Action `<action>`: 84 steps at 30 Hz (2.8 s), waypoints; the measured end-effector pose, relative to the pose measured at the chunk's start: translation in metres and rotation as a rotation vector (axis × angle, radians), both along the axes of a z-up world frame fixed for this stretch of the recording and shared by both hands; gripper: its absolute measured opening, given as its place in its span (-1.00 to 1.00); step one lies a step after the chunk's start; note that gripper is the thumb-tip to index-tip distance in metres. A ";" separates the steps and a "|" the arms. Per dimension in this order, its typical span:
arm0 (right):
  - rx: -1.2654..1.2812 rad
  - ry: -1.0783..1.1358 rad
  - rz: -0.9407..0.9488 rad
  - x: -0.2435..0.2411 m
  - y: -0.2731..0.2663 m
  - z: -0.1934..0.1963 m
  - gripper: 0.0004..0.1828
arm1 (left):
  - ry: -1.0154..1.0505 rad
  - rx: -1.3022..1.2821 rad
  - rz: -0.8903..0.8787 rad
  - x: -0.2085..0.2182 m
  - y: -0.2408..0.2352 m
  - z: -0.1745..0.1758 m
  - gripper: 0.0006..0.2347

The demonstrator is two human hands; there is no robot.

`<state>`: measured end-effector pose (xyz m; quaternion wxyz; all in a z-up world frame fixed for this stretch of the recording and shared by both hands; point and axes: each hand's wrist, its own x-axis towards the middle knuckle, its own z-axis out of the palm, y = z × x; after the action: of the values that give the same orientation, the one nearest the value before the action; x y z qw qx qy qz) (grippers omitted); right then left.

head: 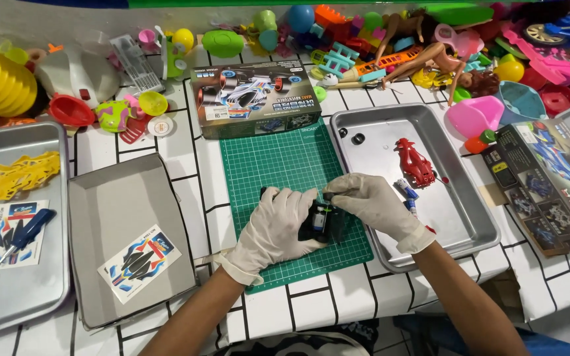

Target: The person assembles a red toy car on a green cutting mat. They insert batteries into the black chassis, attach the red body, and then install the wheels onto the vehicle.

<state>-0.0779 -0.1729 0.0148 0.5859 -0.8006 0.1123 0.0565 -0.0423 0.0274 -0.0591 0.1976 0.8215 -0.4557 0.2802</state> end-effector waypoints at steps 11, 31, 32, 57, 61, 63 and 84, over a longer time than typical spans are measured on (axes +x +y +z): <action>0.075 -0.001 -0.004 0.001 -0.001 -0.010 -0.75 | -0.013 0.093 -0.001 0.000 0.003 -0.003 -0.16; 0.063 -0.023 -0.062 0.002 -0.006 -0.030 -0.76 | -0.019 0.070 -0.051 -0.001 0.006 0.007 -0.23; 0.073 -0.036 -0.078 0.002 -0.005 -0.032 -0.76 | -0.030 0.065 -0.047 -0.001 0.007 0.007 -0.26; 0.064 -0.090 -0.073 0.001 -0.006 -0.037 -0.78 | -0.032 0.067 -0.046 0.000 0.006 0.000 -0.27; 0.012 -0.087 -0.021 0.000 -0.009 -0.035 -0.77 | 0.000 0.093 -0.048 -0.001 0.005 -0.003 -0.24; -0.002 -0.075 0.006 0.001 -0.010 -0.033 -0.76 | -0.008 0.104 -0.044 -0.001 0.005 -0.005 -0.24; -0.933 -0.527 0.544 -0.016 0.004 -0.030 0.20 | 0.151 0.427 0.059 -0.005 0.013 0.046 -0.20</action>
<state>-0.0938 -0.1688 -0.0149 0.1453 -0.9603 -0.2328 -0.0513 -0.0471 0.0400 -0.0129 0.0446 0.8761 -0.4646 0.1208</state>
